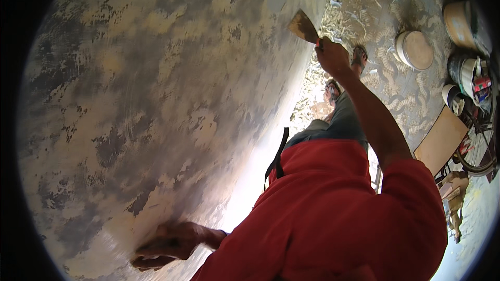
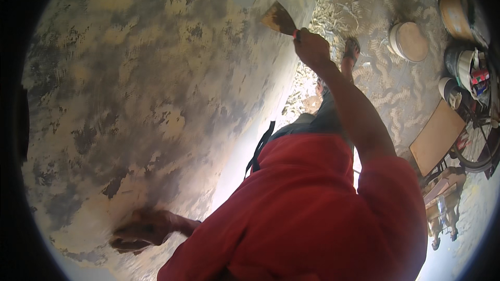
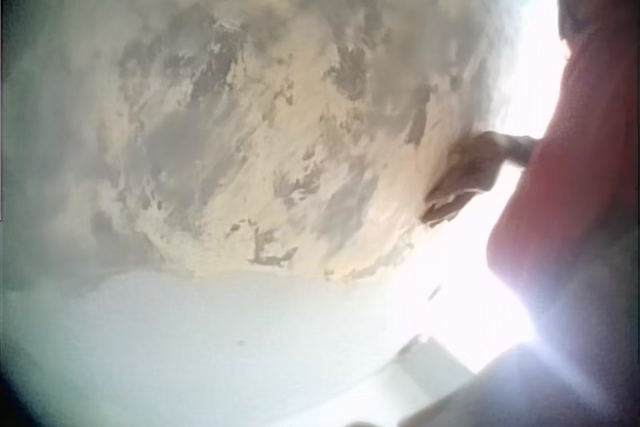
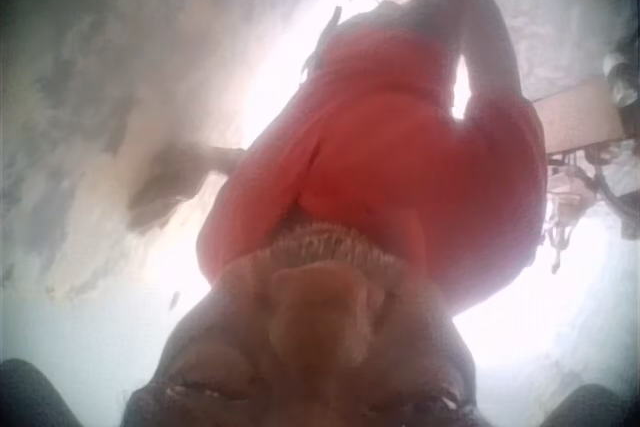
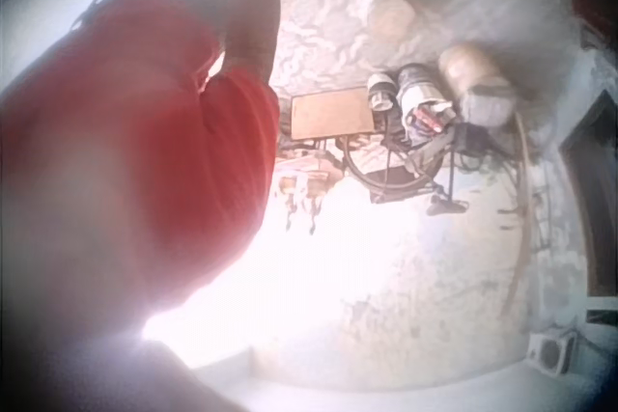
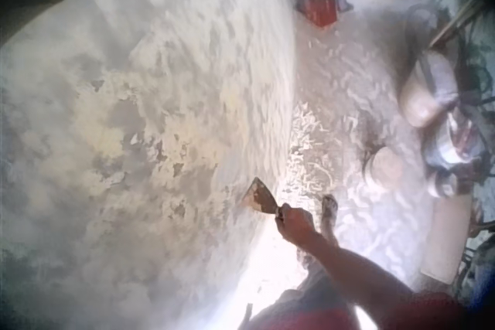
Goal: The person uses a trowel to apply and smooth plaster on a wall. The person repeatedly scrapes and spreads the material across the surface, working from a low-angle perspective.
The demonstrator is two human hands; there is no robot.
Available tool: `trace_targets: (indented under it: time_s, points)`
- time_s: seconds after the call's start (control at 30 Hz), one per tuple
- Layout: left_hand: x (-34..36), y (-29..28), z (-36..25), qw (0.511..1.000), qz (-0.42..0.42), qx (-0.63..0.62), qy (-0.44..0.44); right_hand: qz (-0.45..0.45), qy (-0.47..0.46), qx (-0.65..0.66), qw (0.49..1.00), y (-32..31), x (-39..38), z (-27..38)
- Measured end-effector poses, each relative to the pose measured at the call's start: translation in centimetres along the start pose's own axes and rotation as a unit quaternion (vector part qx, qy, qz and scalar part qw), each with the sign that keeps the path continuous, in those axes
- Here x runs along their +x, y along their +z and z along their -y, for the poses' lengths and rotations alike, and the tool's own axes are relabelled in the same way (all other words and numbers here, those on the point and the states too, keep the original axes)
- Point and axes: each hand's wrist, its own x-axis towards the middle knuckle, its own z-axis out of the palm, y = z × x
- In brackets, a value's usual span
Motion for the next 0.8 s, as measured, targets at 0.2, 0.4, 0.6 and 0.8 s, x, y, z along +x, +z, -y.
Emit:
trace_targets:
  time_s: [0.2,0.4,0.6,0.8]
  points:
    - [0.8,-0.3,-0.7,1.000,0.017,-0.004,-0.016,-0.033,0.011,0.059,0.998,0.7,3.8,3.2]
    - [0.7,-0.4,-0.8,0.999,0.019,-0.004,-0.038,-0.024,0.037,0.040,0.998,0.5,1.9,0.5]
    - [0.3,-0.5,-0.2,0.999,0.016,-0.012,-0.028,0.046,0.043,0.036,0.997,3.1,-4.8,-0.8]
    - [0.4,-0.3,-0.7,0.999,0.025,-0.004,-0.040,-0.032,0.030,0.095,0.995,-0.7,2.2,4.9]
